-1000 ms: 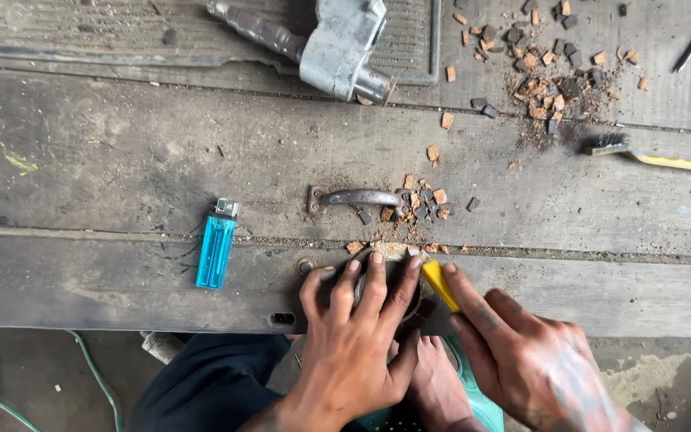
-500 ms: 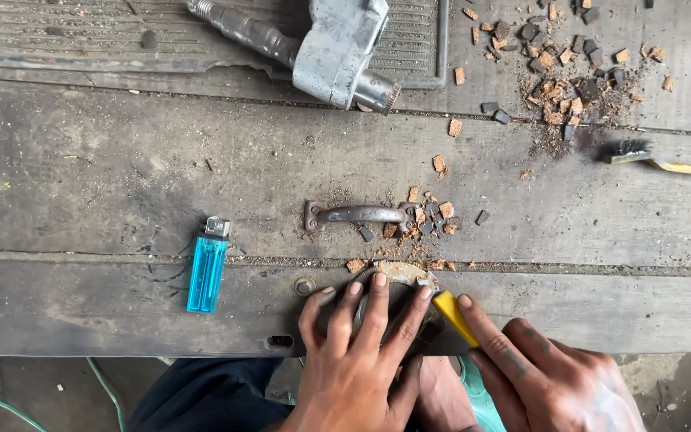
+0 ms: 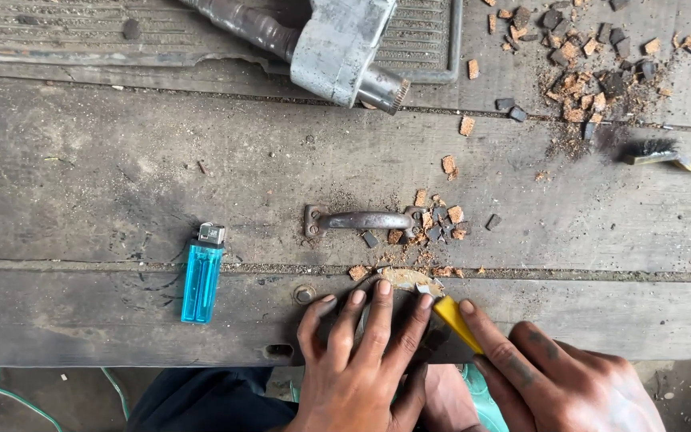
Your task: Scraping old gasket material or debris from a motorcycle clutch plate using a utility knife
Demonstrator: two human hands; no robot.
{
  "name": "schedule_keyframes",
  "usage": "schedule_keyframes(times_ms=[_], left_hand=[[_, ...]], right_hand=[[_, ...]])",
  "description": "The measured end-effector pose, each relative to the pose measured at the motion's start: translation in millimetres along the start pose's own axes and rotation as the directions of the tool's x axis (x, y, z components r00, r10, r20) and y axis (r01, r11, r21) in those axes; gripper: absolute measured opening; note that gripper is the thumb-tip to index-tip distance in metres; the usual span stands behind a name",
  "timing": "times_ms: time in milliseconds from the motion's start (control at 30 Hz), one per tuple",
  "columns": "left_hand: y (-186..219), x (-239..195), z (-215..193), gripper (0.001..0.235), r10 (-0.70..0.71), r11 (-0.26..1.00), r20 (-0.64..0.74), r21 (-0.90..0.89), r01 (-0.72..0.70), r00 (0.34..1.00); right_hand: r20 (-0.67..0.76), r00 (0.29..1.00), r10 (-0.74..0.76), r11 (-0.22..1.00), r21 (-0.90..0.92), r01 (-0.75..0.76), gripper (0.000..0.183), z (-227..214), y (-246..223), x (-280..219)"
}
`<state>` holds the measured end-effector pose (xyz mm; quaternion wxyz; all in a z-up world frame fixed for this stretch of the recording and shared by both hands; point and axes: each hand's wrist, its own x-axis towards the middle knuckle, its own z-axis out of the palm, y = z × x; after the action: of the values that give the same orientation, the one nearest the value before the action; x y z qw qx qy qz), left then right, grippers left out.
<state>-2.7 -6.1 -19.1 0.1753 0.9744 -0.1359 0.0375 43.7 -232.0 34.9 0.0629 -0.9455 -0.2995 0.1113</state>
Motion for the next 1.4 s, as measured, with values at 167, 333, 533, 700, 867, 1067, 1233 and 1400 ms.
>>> schedule_keyframes(times_ms=[167, 333, 533, 700, 867, 1067, 1233, 1400], left_hand=[[-2.9, 2.3, -5.1, 0.057, 0.017, 1.0, 0.007, -0.02, -0.017, 1.0], [0.4, 0.2, -8.9, 0.068, -0.003, 0.999, 0.068, -0.046, 0.006, 0.998], [-0.8, 2.7, -10.9, 0.073, -0.018, 0.994, 0.082, -0.107, 0.027, 0.996], [-0.7, -0.5, -11.6, 0.078, -0.007, 0.994, 0.087, -0.112, 0.016, 0.996], [-3.0, -1.1, -10.5, 0.077, -0.018, 0.99, 0.107, -0.134, 0.032, 0.994], [-5.0, 2.2, -13.7, 0.075, -0.015, 0.986, 0.077, -0.161, 0.028, 0.997], [-8.1, 1.9, -14.6, 0.071, -0.018, 0.98, 0.062, -0.197, 0.03, 0.998], [-8.3, 3.3, -16.9, 0.075, -0.034, 0.973, 0.061, -0.224, 0.046, 0.998]], right_hand=[[0.003, 1.0, 0.027, 1.0, 0.016, -0.027, 0.054, -3.8, -1.8, -1.1], [0.044, 0.997, 0.066, 0.997, 0.032, -0.068, 0.054, -10.4, -11.3, 7.4], [0.053, 0.995, 0.085, 0.996, 0.013, -0.086, 0.055, -7.3, -13.5, 12.7], [0.046, 0.996, 0.078, 0.995, 0.052, -0.08, 0.056, -6.1, -14.0, 6.7], [0.046, 0.997, 0.056, 0.998, -0.001, -0.056, 0.055, -4.6, -13.8, 11.9], [0.055, 0.997, 0.053, 0.998, 0.015, -0.054, 0.055, -8.6, -13.0, 10.0], [0.1, 0.992, 0.076, 0.995, 0.063, -0.082, 0.055, -8.2, -18.3, 17.4], [0.107, 0.992, 0.071, 0.994, 0.077, -0.079, 0.057, -7.1, -16.2, 11.7]])
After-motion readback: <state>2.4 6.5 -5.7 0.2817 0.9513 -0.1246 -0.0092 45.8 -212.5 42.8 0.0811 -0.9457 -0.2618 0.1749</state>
